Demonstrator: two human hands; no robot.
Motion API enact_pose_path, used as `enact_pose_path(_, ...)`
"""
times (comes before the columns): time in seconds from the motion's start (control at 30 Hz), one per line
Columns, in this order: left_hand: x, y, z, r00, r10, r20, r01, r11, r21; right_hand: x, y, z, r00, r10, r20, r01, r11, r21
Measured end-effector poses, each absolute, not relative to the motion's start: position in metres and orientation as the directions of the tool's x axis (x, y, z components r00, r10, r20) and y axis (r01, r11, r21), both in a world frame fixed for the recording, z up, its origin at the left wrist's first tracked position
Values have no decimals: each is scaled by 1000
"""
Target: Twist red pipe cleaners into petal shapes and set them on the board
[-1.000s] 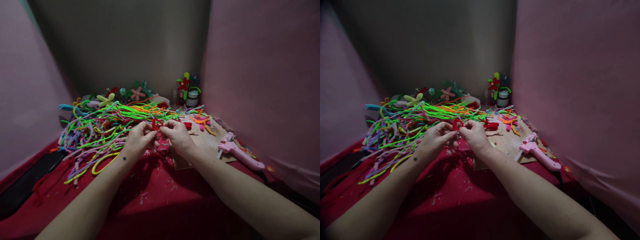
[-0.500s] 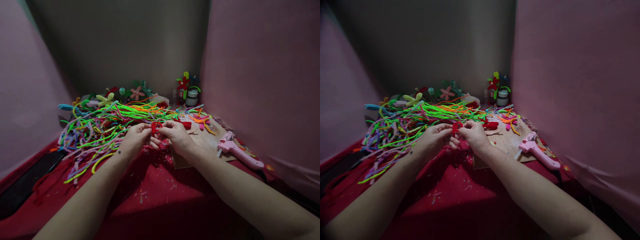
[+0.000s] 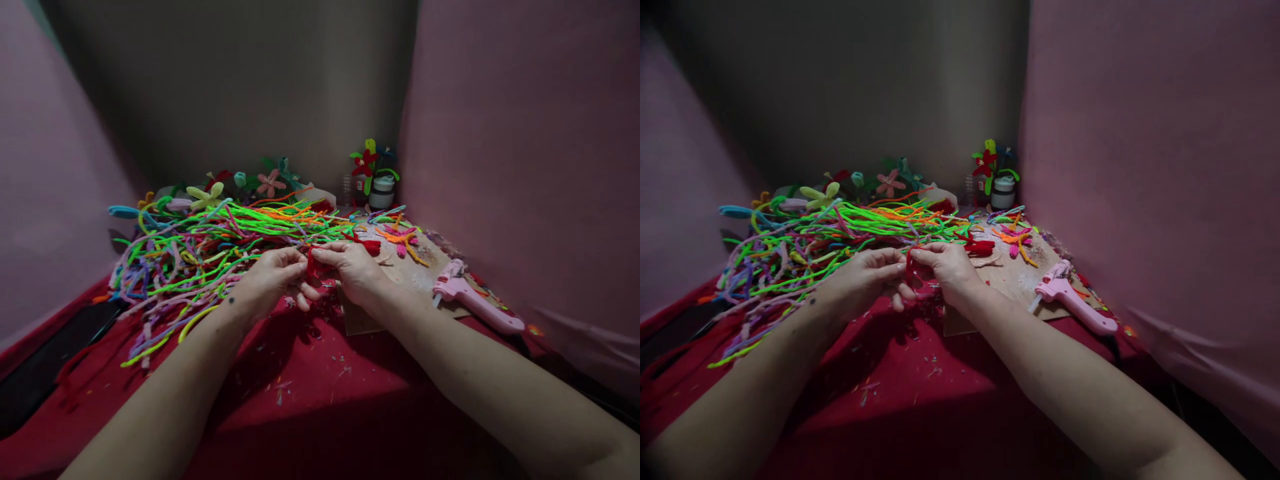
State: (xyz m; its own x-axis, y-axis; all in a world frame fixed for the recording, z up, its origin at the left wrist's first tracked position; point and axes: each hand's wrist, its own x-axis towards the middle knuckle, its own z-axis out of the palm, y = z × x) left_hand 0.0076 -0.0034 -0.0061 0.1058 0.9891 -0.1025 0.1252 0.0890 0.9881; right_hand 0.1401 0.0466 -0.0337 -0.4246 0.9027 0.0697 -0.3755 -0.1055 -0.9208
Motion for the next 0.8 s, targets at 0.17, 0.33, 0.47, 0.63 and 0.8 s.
enact_pose_path(0.17, -5, 2, -7, 144, 974, -176, 230, 140, 963, 139, 46, -32, -342, 939, 35, -430, -123, -895)
enact_pose_path(0.33, -13, 4, -5, 125, 975, -184, 365, 127, 922, 141, 48, -31, -319, 946, 55, -445, -99, -890)
enact_pose_path(0.47, -14, 3, -1, 120, 974, -192, 497, 109, 861, 140, 48, -33, -316, 946, 78, -439, -73, -895)
enact_pose_path(0.63, -17, 4, 2, 45, 997, -63, 618, 22, 786, 140, 48, -30, -304, 952, 46, -450, -101, -887)
enact_pose_path(0.8, -6, -2, 5, -238, 933, 271, 561, -96, 822, 143, 47, -26, -293, 956, 25, -466, -120, -876)
